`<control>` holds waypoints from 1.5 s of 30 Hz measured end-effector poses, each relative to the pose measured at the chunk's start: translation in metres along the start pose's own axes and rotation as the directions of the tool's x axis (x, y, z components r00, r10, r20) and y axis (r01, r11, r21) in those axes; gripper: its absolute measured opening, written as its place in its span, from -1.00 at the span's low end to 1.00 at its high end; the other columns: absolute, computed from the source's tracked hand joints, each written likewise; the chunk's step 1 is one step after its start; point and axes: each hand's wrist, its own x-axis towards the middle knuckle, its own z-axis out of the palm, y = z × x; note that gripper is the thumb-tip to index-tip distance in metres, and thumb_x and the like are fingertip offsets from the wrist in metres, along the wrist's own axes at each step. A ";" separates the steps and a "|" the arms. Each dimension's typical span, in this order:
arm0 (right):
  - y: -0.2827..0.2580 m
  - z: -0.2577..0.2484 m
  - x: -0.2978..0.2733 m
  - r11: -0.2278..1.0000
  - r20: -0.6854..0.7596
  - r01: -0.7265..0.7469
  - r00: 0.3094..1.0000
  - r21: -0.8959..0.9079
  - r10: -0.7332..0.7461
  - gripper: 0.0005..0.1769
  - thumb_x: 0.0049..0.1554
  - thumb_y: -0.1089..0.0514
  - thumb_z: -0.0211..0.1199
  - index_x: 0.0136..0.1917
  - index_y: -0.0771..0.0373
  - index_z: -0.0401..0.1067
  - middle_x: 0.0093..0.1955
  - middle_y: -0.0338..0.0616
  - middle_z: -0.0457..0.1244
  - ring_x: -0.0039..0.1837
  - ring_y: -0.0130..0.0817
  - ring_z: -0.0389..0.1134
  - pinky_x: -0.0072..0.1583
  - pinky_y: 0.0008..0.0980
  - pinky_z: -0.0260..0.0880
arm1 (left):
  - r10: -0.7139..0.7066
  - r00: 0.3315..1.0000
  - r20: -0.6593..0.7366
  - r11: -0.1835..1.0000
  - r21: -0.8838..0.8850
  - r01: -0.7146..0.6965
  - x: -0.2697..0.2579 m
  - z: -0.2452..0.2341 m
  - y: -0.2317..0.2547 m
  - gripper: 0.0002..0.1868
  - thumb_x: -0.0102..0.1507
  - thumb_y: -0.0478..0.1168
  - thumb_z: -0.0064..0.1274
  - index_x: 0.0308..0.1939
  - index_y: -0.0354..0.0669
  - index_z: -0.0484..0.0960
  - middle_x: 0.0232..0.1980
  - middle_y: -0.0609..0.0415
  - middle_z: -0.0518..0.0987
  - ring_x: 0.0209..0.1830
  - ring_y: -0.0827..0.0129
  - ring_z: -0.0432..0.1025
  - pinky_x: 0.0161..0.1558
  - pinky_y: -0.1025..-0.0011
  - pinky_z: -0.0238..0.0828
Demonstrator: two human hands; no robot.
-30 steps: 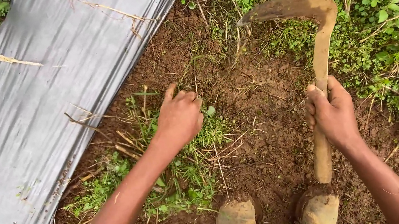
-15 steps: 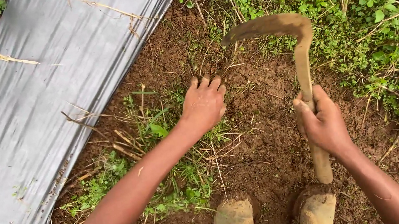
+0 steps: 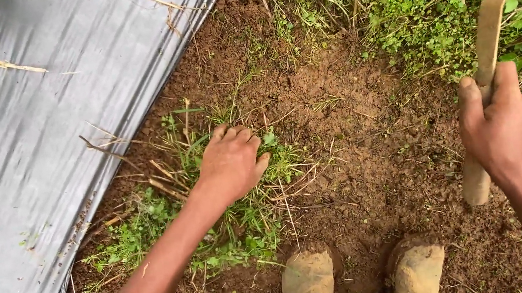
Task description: Manual weeding of a garden bed using a hand hoe to clear open soil and bare hands to remove weeds from around plants growing through plastic mulch.
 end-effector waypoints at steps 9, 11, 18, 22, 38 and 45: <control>-0.042 0.076 -0.030 0.781 0.308 -0.337 0.931 0.526 0.195 -0.86 0.43 0.26 -0.08 -0.03 0.15 0.16 -0.40 -0.25 0.16 -0.53 -0.47 0.09 -0.55 -0.53 0.17 | -0.083 0.996 -0.038 0.971 -0.226 0.073 0.004 -0.004 0.004 -0.34 0.39 0.15 -0.22 0.48 -0.07 0.14 0.59 -0.11 0.04 0.60 0.07 -0.14 0.55 -0.12 -0.41; -0.044 0.099 -0.051 0.747 0.397 -0.403 0.895 0.529 0.202 -0.83 0.43 0.21 -0.07 -0.06 0.16 0.16 -0.44 -0.25 0.16 -0.55 -0.45 0.10 -0.56 -0.52 0.19 | -0.039 0.989 -0.145 0.991 -0.135 0.020 0.002 0.011 0.002 -0.29 0.36 0.21 -0.22 0.47 -0.07 0.15 0.59 -0.12 0.03 0.60 0.04 -0.17 0.52 -0.20 -0.49; -0.039 0.145 -0.136 0.627 0.803 -0.727 0.536 0.281 0.262 -0.88 0.41 0.17 -0.15 0.04 0.21 0.17 -0.37 -0.13 0.09 -0.46 -0.33 0.09 -0.51 -0.35 0.24 | 0.261 0.877 -0.404 0.965 0.141 -0.222 0.010 0.041 0.020 -0.27 0.33 0.28 -0.28 0.55 0.27 0.00 0.61 0.09 -0.01 0.61 0.06 -0.24 0.52 -0.16 -0.71; -0.049 0.135 -0.133 0.653 0.813 -0.725 0.506 0.219 0.289 -0.90 0.41 0.13 -0.13 0.08 0.17 0.15 -0.38 -0.14 0.09 -0.47 -0.32 0.10 -0.49 -0.33 0.28 | 0.191 0.968 -0.160 0.977 0.121 -0.173 0.014 0.052 0.020 -0.29 0.34 0.22 -0.24 0.49 0.01 0.15 0.54 -0.02 0.19 0.60 0.08 -0.11 0.55 -0.11 -0.51; -0.103 0.047 -0.038 0.851 0.297 -0.145 0.955 0.505 -0.013 -0.98 0.41 0.32 -0.11 0.07 0.31 0.14 -0.48 -0.21 0.05 -0.55 -0.42 0.11 -0.52 -0.42 0.26 | 0.087 0.991 -0.098 0.986 -0.137 -0.100 -0.040 0.030 0.010 -0.50 0.37 -0.20 -0.14 0.42 -0.10 0.35 0.52 -0.09 0.27 0.62 0.18 -0.06 0.57 0.03 -0.51; -0.097 0.111 -0.020 0.698 0.481 -0.396 0.873 0.596 0.084 -0.83 0.41 0.18 -0.19 0.19 0.28 0.14 -0.46 -0.41 0.03 -0.53 -0.57 0.08 -0.51 -0.54 0.22 | 0.082 0.988 -0.131 0.957 -0.265 -0.114 -0.068 0.014 0.013 -0.44 0.36 -0.10 -0.12 0.44 -0.12 0.31 0.52 -0.12 0.25 0.61 0.13 -0.05 0.56 -0.03 -0.51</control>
